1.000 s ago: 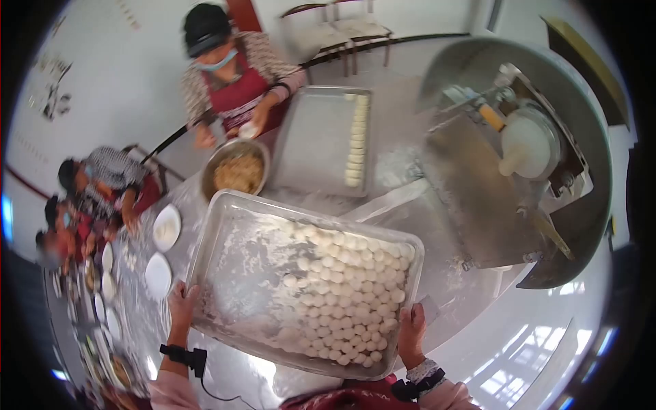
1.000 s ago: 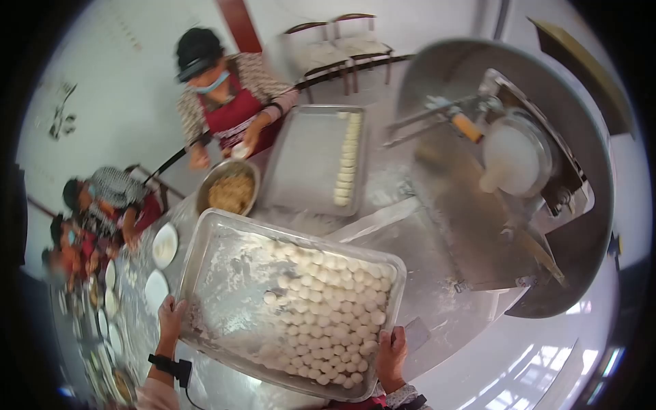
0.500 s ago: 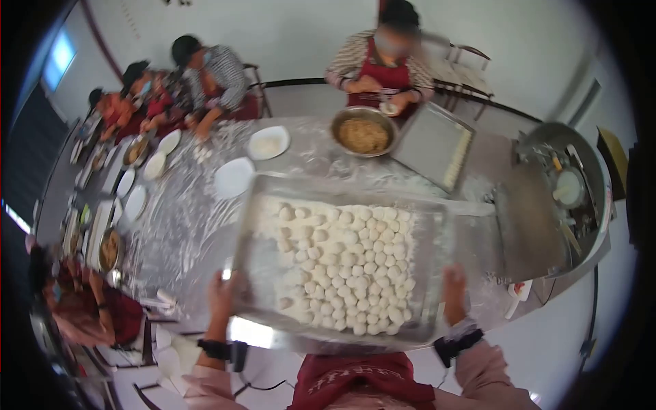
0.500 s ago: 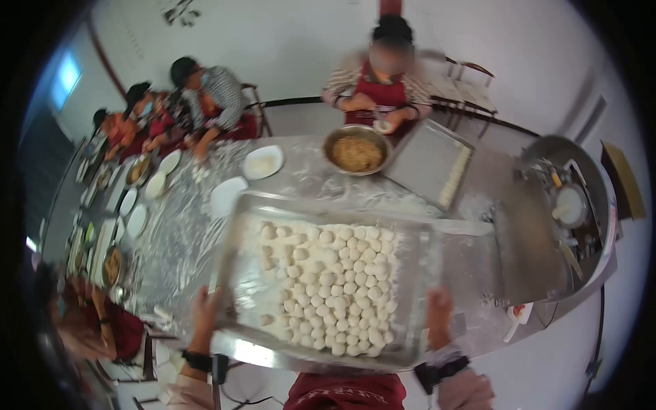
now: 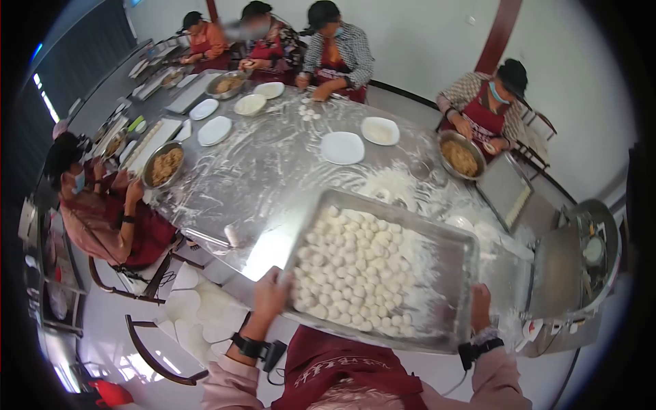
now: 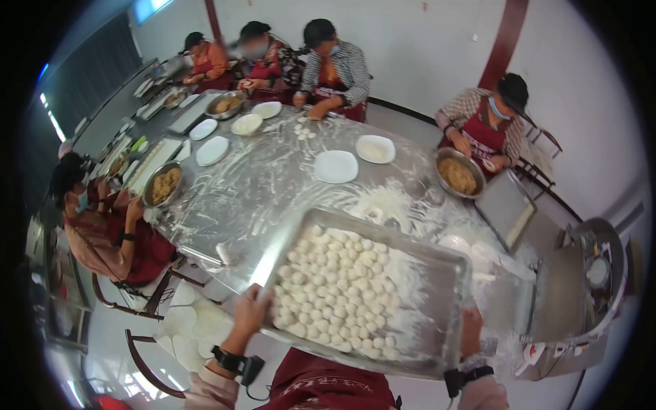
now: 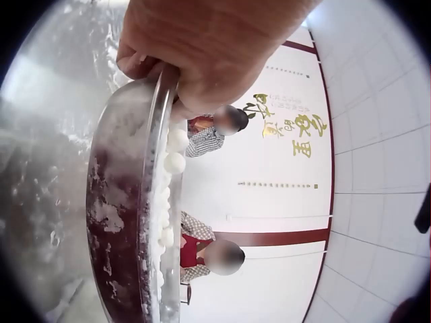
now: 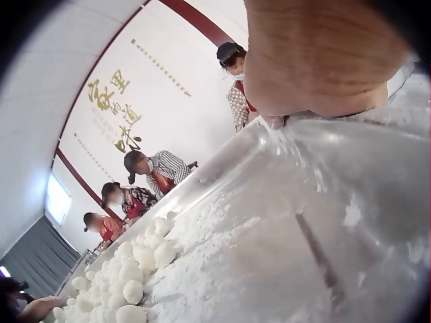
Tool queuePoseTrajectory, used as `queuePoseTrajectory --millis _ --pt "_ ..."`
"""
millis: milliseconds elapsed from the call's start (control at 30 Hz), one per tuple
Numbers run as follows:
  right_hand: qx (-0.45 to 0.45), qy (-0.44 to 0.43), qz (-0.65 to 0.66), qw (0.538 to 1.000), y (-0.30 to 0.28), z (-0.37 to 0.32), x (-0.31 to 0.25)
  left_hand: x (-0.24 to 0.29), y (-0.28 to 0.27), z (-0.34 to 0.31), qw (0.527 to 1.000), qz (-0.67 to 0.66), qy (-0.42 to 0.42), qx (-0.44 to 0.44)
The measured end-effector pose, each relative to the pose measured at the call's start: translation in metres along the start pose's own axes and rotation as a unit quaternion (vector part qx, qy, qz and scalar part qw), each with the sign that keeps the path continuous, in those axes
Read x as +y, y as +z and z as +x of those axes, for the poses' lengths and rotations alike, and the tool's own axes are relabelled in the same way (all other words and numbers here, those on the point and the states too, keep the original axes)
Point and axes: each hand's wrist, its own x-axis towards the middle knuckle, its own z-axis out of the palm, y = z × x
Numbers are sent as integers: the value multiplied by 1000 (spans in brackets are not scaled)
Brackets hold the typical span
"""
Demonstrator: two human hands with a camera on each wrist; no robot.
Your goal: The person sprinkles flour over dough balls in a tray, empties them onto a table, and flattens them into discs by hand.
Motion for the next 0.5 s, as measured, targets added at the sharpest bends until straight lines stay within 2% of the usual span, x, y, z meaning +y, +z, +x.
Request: queuePoseTrajectory --millis 33,67,100,133,167,200,233,300,367,400,433,500 --pt "-8 -4 -3 1000 18 -4 -28 17 -18 -6 987 -74 -82 -114" --pt "-13 -64 -140 988 47 -11 -58 -13 -17 -8 995 -28 -45 -88" --pt "-17 -125 -274 953 69 -15 -74 -57 -17 -11 999 16 -49 8" --pt "26 -216 -273 937 105 15 -32 -102 -28 -11 992 61 -51 101" --pt "70 -302 -269 912 141 42 11 -134 -54 -4 990 -61 -100 85" --pt "22 -255 -205 945 184 25 -15 -169 -84 7 984 -48 -120 122" --pt "-31 -206 -140 968 222 12 -43 -136 -124 9 975 -105 -180 77" --pt "-41 -196 -127 972 223 23 -25 -118 -139 16 970 -118 -195 88" --pt "-35 -164 -93 982 198 42 -13 -91 -100 16 984 -70 -74 147" --pt "-53 -104 -98 988 172 59 -3 -87 -85 18 987 -45 -139 68" --pt "-71 -47 -105 991 155 76 0 -71 -73 18 985 -115 -125 33" --pt "-63 -82 -127 986 178 87 -21 -92 -54 22 975 -180 -116 58"
